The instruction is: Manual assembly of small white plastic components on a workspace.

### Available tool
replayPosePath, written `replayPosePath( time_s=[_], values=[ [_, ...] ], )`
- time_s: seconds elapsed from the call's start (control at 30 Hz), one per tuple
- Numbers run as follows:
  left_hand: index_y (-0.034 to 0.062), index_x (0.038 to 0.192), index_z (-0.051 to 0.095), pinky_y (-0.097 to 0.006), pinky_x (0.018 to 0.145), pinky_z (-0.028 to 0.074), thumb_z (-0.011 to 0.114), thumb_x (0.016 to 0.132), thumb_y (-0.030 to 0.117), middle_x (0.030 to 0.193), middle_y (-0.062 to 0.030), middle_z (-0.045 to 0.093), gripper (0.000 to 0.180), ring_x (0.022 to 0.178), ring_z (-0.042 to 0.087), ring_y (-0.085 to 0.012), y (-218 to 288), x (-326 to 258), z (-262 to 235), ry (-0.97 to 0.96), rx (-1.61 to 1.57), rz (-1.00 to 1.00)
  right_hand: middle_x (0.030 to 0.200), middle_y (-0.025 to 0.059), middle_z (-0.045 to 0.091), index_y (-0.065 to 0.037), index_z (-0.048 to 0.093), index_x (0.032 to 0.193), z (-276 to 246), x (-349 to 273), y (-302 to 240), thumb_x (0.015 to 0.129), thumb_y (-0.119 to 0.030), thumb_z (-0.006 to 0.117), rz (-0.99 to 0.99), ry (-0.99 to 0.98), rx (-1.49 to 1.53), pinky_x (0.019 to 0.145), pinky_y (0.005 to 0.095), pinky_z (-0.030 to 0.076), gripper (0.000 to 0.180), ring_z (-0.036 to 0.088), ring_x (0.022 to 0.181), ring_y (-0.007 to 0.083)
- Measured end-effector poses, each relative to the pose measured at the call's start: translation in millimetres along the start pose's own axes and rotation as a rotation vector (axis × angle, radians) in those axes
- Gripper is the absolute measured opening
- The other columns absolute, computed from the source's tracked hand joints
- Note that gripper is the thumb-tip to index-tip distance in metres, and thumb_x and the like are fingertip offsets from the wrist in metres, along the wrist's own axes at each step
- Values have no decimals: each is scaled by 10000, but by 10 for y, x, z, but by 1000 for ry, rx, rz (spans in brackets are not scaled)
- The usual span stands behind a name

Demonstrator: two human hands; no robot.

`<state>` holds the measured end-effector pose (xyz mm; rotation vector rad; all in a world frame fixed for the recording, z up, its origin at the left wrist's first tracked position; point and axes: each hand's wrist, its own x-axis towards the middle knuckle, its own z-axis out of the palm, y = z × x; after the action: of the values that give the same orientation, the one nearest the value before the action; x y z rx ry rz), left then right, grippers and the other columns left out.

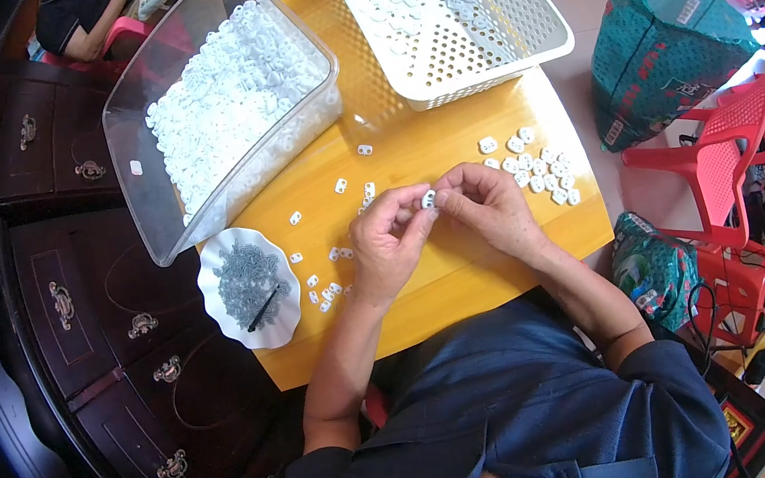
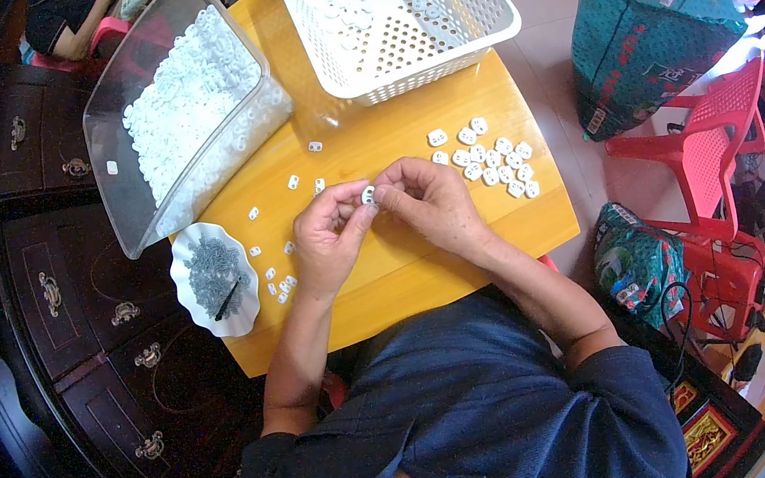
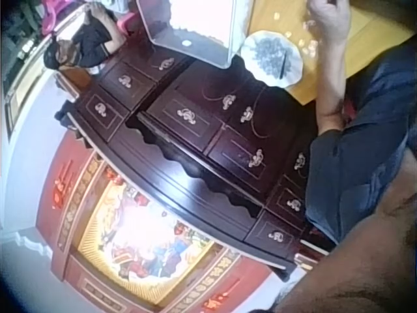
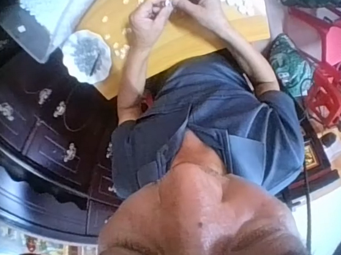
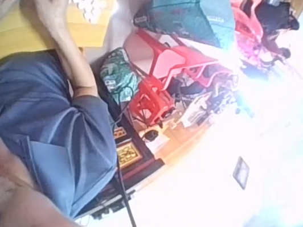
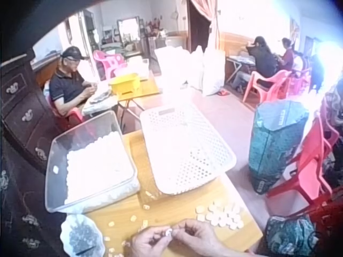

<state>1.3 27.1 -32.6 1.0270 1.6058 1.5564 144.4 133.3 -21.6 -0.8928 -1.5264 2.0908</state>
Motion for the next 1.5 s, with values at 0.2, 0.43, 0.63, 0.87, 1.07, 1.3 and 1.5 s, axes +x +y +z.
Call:
replayPosePath(
  time_s=[0.2,0.43,0.63,0.87,1.07,1.3,1.5],
  values=[
    [-11,1065,694,-206,625,509,744,857,-52,847,-20,704,218,697,629,-45,4,-11,3,5,4,-13,881,-4,678,-3,661,1033,-8,-1,8,989,-111,660,1,-2,-35,656,190,475,117,580,737,33],
    [-6,1063,694,-194,620,497,750,852,-53,838,4,671,223,693,609,-34,6,-8,-12,-6,4,0,897,-14,674,-1,675,1042,-13,3,-20,987,-108,663,13,-25,-50,676,191,482,121,585,764,31],
    [3,1068,698,-195,590,480,746,851,-57,843,0,665,230,666,581,-29,30,0,-22,-29,59,8,914,-19,669,-4,668,1040,-28,14,-8,988,-111,662,12,-46,-72,691,188,476,120,579,781,25],
    [38,1121,686,-229,568,489,795,778,-11,864,-22,669,362,620,575,-69,183,12,7,-36,188,21,878,-17,658,16,662,1001,18,19,-59,984,-109,655,23,-34,36,714,207,497,127,584,798,37],
    [53,1146,672,-301,595,535,799,714,33,938,-68,672,451,673,642,-171,245,14,68,28,469,166,895,-8,661,17,648,1027,60,19,12,990,-113,655,2,-32,116,728,206,498,135,591,808,44],
    [73,1055,685,-369,651,552,773,738,84,909,-81,678,329,762,685,-271,222,40,57,59,697,317,890,-2,669,21,645,1012,84,16,-9,991,-100,646,7,-42,101,730,205,503,123,599,804,45],
    [67,1017,686,-380,634,539,762,753,97,869,-75,678,276,741,684,-273,215,59,9,46,761,398,884,-2,670,21,647,1002,108,13,16,984,-90,645,19,-37,113,730,207,508,113,605,808,47]
  ],
)
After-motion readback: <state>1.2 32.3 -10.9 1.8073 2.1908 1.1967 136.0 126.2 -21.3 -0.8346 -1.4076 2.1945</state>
